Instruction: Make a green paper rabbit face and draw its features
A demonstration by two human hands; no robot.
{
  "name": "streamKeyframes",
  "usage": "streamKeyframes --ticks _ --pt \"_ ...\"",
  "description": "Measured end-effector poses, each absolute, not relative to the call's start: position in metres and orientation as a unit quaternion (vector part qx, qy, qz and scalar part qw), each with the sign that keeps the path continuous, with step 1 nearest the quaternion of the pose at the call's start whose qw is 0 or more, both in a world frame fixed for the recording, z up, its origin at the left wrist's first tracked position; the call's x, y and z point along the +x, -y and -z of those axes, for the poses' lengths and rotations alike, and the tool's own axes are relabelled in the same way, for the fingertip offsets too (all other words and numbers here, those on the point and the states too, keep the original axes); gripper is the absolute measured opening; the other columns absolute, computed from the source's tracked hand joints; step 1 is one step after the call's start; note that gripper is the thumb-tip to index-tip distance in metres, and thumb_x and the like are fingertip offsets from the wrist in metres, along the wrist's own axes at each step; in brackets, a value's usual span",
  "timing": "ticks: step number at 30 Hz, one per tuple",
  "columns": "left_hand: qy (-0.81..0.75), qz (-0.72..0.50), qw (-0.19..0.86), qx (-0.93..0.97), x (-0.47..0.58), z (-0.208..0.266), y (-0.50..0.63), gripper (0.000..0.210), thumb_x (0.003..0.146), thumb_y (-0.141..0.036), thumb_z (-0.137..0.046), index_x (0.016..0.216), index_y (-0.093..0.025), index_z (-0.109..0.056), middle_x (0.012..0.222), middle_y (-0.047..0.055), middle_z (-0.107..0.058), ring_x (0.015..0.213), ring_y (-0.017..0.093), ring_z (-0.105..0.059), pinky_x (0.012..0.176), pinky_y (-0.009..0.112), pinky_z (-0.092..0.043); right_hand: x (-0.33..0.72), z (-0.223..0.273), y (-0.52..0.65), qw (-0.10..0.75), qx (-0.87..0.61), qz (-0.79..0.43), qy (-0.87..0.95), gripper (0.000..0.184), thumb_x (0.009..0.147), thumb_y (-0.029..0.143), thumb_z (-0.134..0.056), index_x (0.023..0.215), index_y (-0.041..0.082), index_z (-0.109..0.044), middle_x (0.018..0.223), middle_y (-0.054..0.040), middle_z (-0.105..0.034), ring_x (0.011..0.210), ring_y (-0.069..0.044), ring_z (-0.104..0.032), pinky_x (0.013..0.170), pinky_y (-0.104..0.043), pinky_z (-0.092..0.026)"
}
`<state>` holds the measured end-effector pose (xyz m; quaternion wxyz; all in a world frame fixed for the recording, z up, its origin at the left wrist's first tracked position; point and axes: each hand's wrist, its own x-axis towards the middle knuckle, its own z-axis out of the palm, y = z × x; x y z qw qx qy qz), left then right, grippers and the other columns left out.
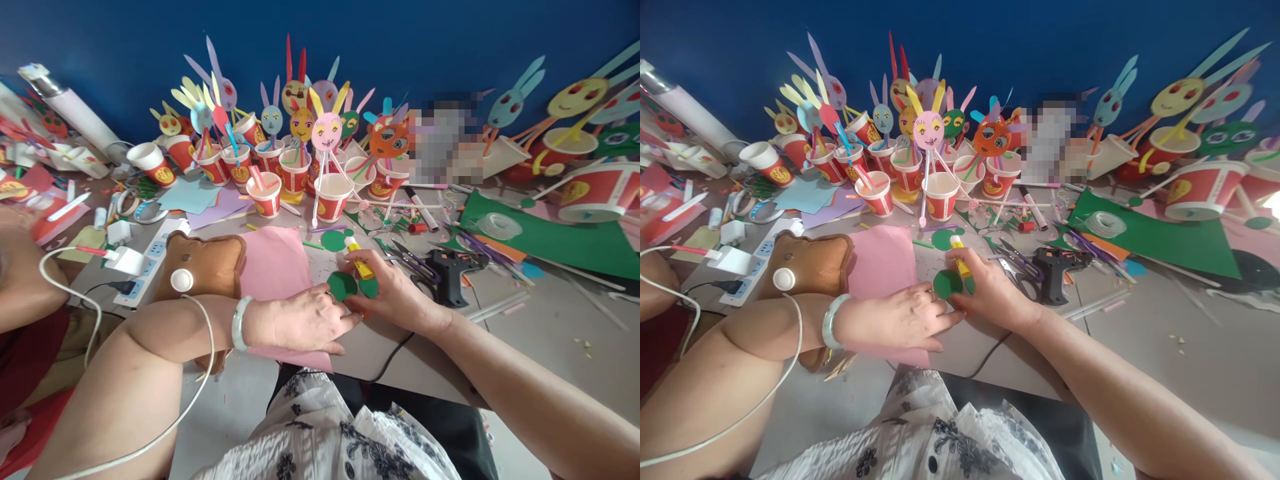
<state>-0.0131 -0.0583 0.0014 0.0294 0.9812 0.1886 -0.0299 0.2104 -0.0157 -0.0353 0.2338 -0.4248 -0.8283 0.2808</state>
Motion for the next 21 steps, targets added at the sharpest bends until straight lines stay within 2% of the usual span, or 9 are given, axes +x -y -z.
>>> streamKeyframes --ticks 3,11,17,19,21 --pt "-0.187 0.025 0.032 0.981 -0.0133 -0.0010 0.0581 0.064 0.100 -0.048 -0.064 0.149 -0.008 -0.053 0.109 0.012 -0.076 0.098 0.023 -0.071 0.096 0.037 -0.050 0.2110 0.0359 0.0144 0.241 -0.425 -0.275 0.828 0.059 0.073 0.022 -0.074 0.127 0.029 -0.052 0.107 -0.0031 -0.077 0.094 -0.025 -0.076 0.085 -0.038 -0.060" --pt "-0.177 -0.001 0.014 0.984 -0.0133 0.0043 0.0567 0.066 0.098 -0.050 -0.065 0.147 -0.007 -0.054 0.111 0.013 -0.076 0.105 0.026 -0.071 0.108 0.043 -0.045 0.2122 0.0415 0.0119 0.247 -0.414 -0.282 0.829 0.061 0.074 0.020 -0.072 0.131 0.030 -0.051 0.116 -0.0044 -0.078 0.101 -0.026 -0.077 0.088 -0.040 -0.061" --pt "-0.184 0.005 0.035 0.982 -0.0144 0.0007 0.0582 0.063 0.099 -0.047 -0.065 0.146 -0.007 -0.055 0.111 0.013 -0.076 0.101 0.024 -0.072 0.100 0.038 -0.049 0.2119 0.0396 0.0112 0.252 -0.402 -0.290 0.831 0.058 0.077 0.025 -0.076 0.130 0.030 -0.052 0.116 -0.0047 -0.079 0.102 -0.027 -0.078 0.089 -0.040 -0.061" --pt "-0.182 0.007 0.036 0.983 -0.0136 0.0003 0.0575 0.062 0.100 -0.047 -0.065 0.146 -0.006 -0.055 0.111 0.013 -0.076 0.101 0.025 -0.072 0.099 0.038 -0.050 0.2117 0.0363 0.0136 0.280 -0.398 -0.286 0.826 0.051 0.083 0.029 -0.073 0.130 0.029 -0.053 0.114 -0.0052 -0.080 0.101 -0.026 -0.078 0.090 -0.040 -0.061" --pt "-0.175 0.013 0.035 0.984 -0.0119 0.0009 0.0560 0.065 0.099 -0.047 -0.065 0.148 -0.005 -0.053 0.108 0.013 -0.075 0.097 0.024 -0.072 0.095 0.037 -0.051 0.2126 0.0323 0.0168 0.317 -0.410 -0.274 0.810 0.038 0.094 0.032 -0.063 0.131 0.029 -0.054 0.103 -0.0037 -0.082 0.095 -0.024 -0.079 0.089 -0.039 -0.061"
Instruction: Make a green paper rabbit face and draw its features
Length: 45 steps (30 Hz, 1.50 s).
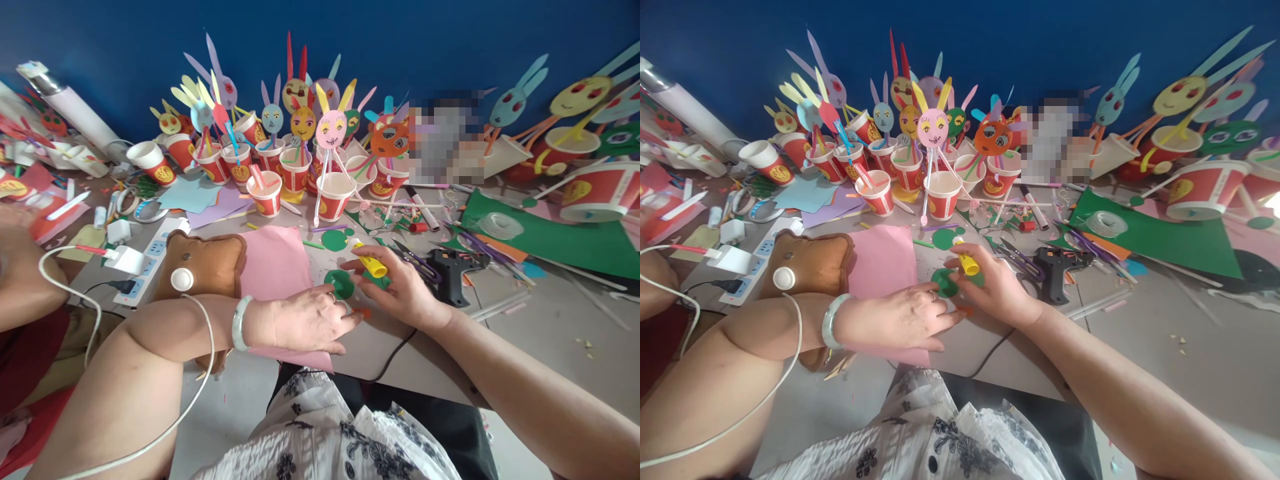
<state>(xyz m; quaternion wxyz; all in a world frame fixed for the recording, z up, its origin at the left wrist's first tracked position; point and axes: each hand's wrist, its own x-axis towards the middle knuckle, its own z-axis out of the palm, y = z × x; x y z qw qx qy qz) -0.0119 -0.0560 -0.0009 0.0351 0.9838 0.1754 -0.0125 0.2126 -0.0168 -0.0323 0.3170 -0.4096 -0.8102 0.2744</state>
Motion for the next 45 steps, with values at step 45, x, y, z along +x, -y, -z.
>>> streamKeyframes --ticks 45 --pt "-0.176 0.068 0.033 0.982 -0.009 -0.003 0.054 0.057 0.104 -0.048 -0.056 0.144 -0.009 -0.054 0.100 0.010 -0.072 0.089 0.023 -0.069 0.072 0.034 -0.047 0.217 0.043 0.001 0.326 -0.342 -0.125 0.872 0.005 0.087 0.023 -0.062 0.090 0.027 -0.060 0.071 -0.0012 -0.070 0.073 -0.023 -0.058 0.075 -0.039 -0.052"
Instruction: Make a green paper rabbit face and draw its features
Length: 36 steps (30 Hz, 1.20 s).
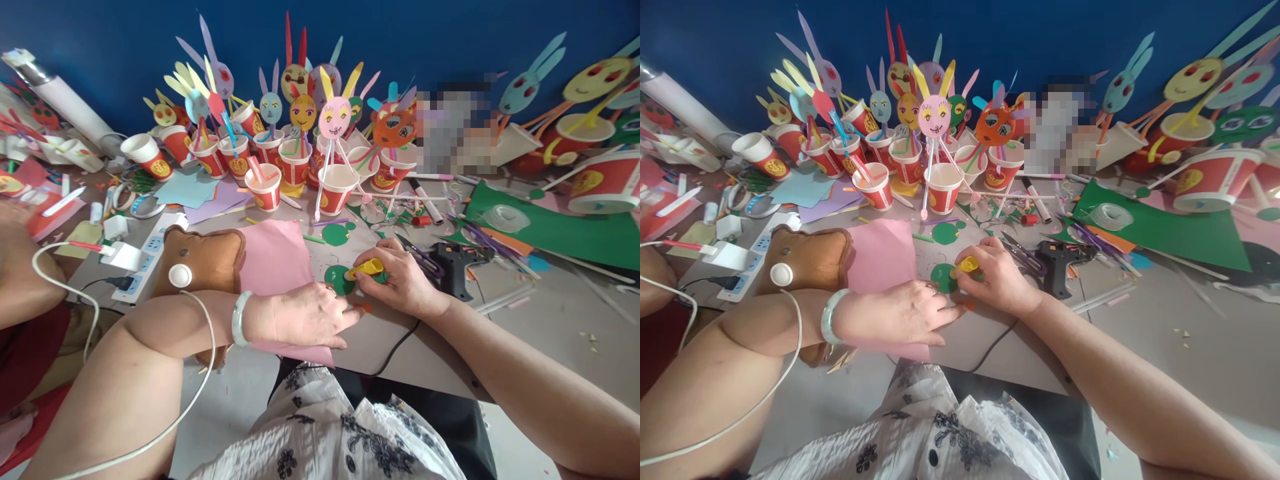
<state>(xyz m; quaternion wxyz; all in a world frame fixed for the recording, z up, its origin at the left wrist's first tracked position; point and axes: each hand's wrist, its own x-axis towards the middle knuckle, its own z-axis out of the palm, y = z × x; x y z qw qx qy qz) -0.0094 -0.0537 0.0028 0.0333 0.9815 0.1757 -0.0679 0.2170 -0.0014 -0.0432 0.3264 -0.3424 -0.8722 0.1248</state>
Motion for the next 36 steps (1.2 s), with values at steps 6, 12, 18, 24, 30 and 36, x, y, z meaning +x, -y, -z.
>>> streamKeyframes --ticks 6,12,18,24,30,36 --pt "-0.192 0.067 0.005 0.979 -0.010 -0.012 0.057 0.049 0.106 -0.047 -0.050 0.140 -0.012 -0.059 0.114 0.014 -0.069 0.090 0.021 -0.069 0.074 0.031 -0.046 0.216 0.044 0.001 0.318 -0.364 -0.140 0.864 0.003 0.089 0.027 -0.063 0.091 0.026 -0.061 0.074 -0.0030 -0.071 0.076 -0.024 -0.062 0.076 -0.039 -0.052" --pt "-0.192 0.084 -0.005 0.978 -0.006 -0.015 0.057 0.049 0.103 -0.050 -0.055 0.135 -0.013 -0.062 0.129 0.019 -0.065 0.093 0.023 -0.071 0.071 0.031 -0.047 0.218 0.046 0.001 0.308 -0.386 -0.144 0.858 0.003 0.089 0.028 -0.064 0.090 0.026 -0.063 0.077 -0.0044 -0.073 0.084 -0.026 -0.064 0.079 -0.040 -0.054" --pt "-0.192 0.080 -0.009 0.978 -0.005 -0.012 0.058 0.052 0.103 -0.049 -0.057 0.138 -0.011 -0.060 0.124 0.018 -0.067 0.094 0.023 -0.071 0.070 0.031 -0.049 0.218 0.043 0.001 0.314 -0.350 -0.132 0.872 0.005 0.087 0.024 -0.064 0.091 0.026 -0.062 0.075 -0.0026 -0.072 0.079 -0.024 -0.061 0.075 -0.038 -0.052" --pt "-0.187 0.092 -0.009 0.978 -0.006 -0.009 0.059 0.057 0.104 -0.050 -0.053 0.145 -0.010 -0.056 0.127 0.017 -0.066 0.092 0.022 -0.071 0.069 0.033 -0.049 0.216 0.041 0.000 0.326 -0.325 -0.118 0.880 0.004 0.090 0.023 -0.063 0.092 0.026 -0.061 0.074 -0.0023 -0.071 0.077 -0.023 -0.058 0.073 -0.038 -0.051" --pt "-0.186 0.079 -0.002 0.979 -0.007 -0.008 0.058 0.056 0.103 -0.049 -0.056 0.144 -0.010 -0.056 0.126 0.018 -0.065 0.092 0.022 -0.071 0.070 0.033 -0.049 0.219 0.044 -0.002 0.313 -0.321 -0.137 0.883 0.006 0.088 0.024 -0.064 0.092 0.027 -0.062 0.075 -0.0018 -0.072 0.078 -0.023 -0.059 0.077 -0.039 -0.051" --pt "-0.186 0.069 0.000 0.980 -0.007 -0.005 0.058 0.049 0.103 -0.047 -0.057 0.136 -0.010 -0.061 0.122 0.017 -0.066 0.089 0.022 -0.070 0.067 0.032 -0.047 0.219 0.043 -0.001 0.294 -0.352 -0.159 0.874 0.003 0.091 0.030 -0.064 0.091 0.027 -0.064 0.076 -0.0034 -0.072 0.081 -0.025 -0.061 0.078 -0.041 -0.054"
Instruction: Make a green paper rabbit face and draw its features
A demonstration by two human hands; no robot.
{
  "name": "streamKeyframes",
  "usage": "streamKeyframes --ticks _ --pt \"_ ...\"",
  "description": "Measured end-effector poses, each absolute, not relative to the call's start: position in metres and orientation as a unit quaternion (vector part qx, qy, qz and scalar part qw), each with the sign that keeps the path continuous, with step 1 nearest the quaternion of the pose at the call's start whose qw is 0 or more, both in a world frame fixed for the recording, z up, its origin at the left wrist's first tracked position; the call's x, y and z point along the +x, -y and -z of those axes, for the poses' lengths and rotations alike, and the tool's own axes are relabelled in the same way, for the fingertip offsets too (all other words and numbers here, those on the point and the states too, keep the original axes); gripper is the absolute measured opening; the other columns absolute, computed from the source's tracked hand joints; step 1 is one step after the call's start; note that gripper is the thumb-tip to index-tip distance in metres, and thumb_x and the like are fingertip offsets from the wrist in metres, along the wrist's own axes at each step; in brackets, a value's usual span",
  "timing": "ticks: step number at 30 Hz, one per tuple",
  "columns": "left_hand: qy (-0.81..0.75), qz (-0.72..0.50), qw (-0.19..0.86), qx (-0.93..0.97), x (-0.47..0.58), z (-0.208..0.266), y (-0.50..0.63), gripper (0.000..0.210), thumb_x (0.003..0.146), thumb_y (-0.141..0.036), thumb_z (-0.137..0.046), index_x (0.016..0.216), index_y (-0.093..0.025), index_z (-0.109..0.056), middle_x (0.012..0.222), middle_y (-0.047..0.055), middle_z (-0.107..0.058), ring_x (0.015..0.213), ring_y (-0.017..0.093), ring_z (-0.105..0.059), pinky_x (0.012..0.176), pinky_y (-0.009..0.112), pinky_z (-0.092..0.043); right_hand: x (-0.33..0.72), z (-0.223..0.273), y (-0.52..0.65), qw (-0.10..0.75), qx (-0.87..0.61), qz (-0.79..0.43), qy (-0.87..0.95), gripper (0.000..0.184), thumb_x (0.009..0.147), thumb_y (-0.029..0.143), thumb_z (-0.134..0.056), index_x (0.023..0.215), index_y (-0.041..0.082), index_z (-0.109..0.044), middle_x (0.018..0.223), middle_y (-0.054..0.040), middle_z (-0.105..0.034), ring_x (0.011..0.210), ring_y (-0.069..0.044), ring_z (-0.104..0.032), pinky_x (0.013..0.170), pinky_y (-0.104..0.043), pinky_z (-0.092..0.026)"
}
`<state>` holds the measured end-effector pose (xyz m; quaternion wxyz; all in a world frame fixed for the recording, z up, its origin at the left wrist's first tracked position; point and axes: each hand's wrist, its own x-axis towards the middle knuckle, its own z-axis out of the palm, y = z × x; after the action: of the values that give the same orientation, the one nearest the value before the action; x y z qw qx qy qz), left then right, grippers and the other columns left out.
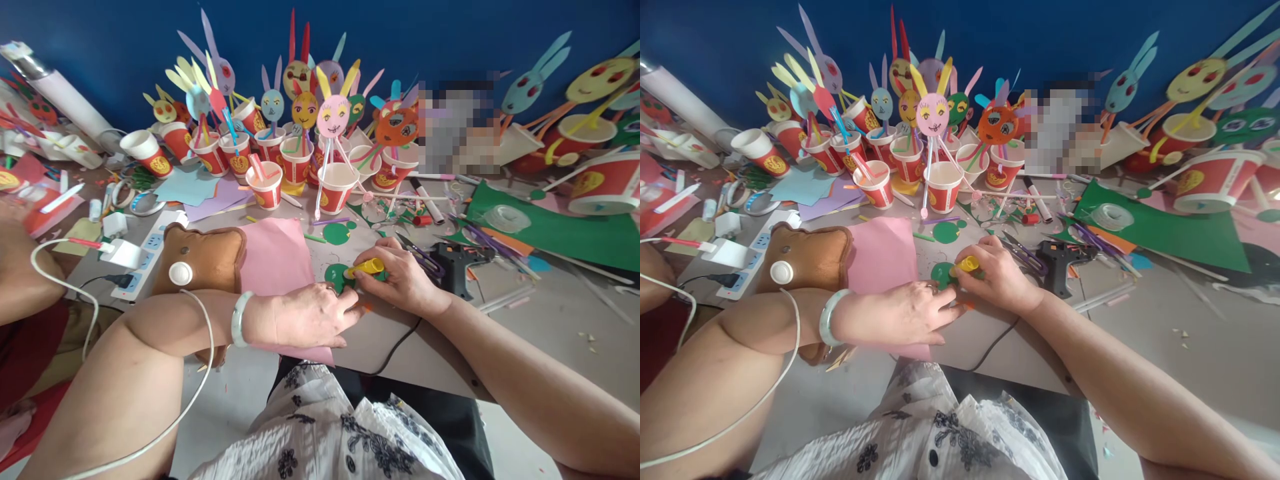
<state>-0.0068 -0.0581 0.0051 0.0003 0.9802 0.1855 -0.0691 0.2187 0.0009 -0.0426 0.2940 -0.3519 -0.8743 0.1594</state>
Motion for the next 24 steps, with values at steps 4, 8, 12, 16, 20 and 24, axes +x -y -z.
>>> streamKeyframes --ticks 4,8,12,16,20,24 --pt "-0.185 0.061 -0.003 0.981 -0.0068 -0.0036 0.0579 0.053 0.102 -0.048 -0.058 0.138 -0.010 -0.060 0.120 0.016 -0.066 0.090 0.023 -0.069 0.067 0.033 -0.047 0.2188 0.0414 -0.0008 0.284 -0.372 -0.171 0.867 0.003 0.090 0.030 -0.065 0.090 0.028 -0.064 0.078 -0.0042 -0.072 0.086 -0.027 -0.064 0.078 -0.042 -0.056" --pt "-0.186 0.063 -0.006 0.981 -0.0073 -0.0016 0.0585 0.053 0.103 -0.048 -0.057 0.139 -0.010 -0.058 0.121 0.016 -0.065 0.089 0.023 -0.069 0.067 0.034 -0.047 0.2197 0.0418 -0.0013 0.280 -0.371 -0.179 0.867 0.002 0.089 0.030 -0.066 0.090 0.028 -0.066 0.077 -0.0042 -0.072 0.088 -0.027 -0.064 0.076 -0.040 -0.058" --pt "-0.187 0.066 -0.006 0.980 -0.0072 -0.0007 0.0589 0.052 0.103 -0.048 -0.055 0.140 -0.011 -0.057 0.121 0.015 -0.065 0.088 0.022 -0.069 0.067 0.034 -0.047 0.2206 0.0416 -0.0018 0.287 -0.375 -0.171 0.865 0.003 0.089 0.030 -0.067 0.090 0.027 -0.066 0.077 -0.0039 -0.071 0.086 -0.026 -0.064 0.077 -0.039 -0.058" --pt "-0.186 0.076 -0.003 0.980 -0.0070 -0.0019 0.0587 0.050 0.103 -0.048 -0.055 0.137 -0.011 -0.059 0.122 0.015 -0.065 0.089 0.021 -0.069 0.068 0.033 -0.047 0.2201 0.0421 -0.0027 0.292 -0.348 -0.170 0.874 0.002 0.089 0.028 -0.067 0.091 0.027 -0.066 0.076 -0.0033 -0.071 0.086 -0.025 -0.064 0.075 -0.038 -0.058" --pt "-0.188 0.061 -0.014 0.980 -0.0078 -0.0004 0.0586 0.053 0.103 -0.048 -0.055 0.141 -0.010 -0.056 0.118 0.015 -0.065 0.087 0.022 -0.069 0.067 0.033 -0.047 0.2191 0.0433 -0.0020 0.306 -0.377 -0.159 0.859 0.004 0.088 0.031 -0.068 0.089 0.028 -0.066 0.075 -0.0035 -0.071 0.086 -0.026 -0.067 0.075 -0.039 -0.058" --pt "-0.185 0.045 -0.021 0.982 -0.0086 0.0038 0.0588 0.057 0.102 -0.049 -0.057 0.142 -0.010 -0.054 0.121 0.016 -0.064 0.089 0.021 -0.068 0.070 0.033 -0.049 0.2225 0.0410 0.0016 0.374 -0.439 -0.168 0.799 0.009 0.092 0.037 -0.063 0.092 0.028 -0.064 0.083 -0.0046 -0.075 0.080 -0.026 -0.071 0.071 -0.040 -0.057"
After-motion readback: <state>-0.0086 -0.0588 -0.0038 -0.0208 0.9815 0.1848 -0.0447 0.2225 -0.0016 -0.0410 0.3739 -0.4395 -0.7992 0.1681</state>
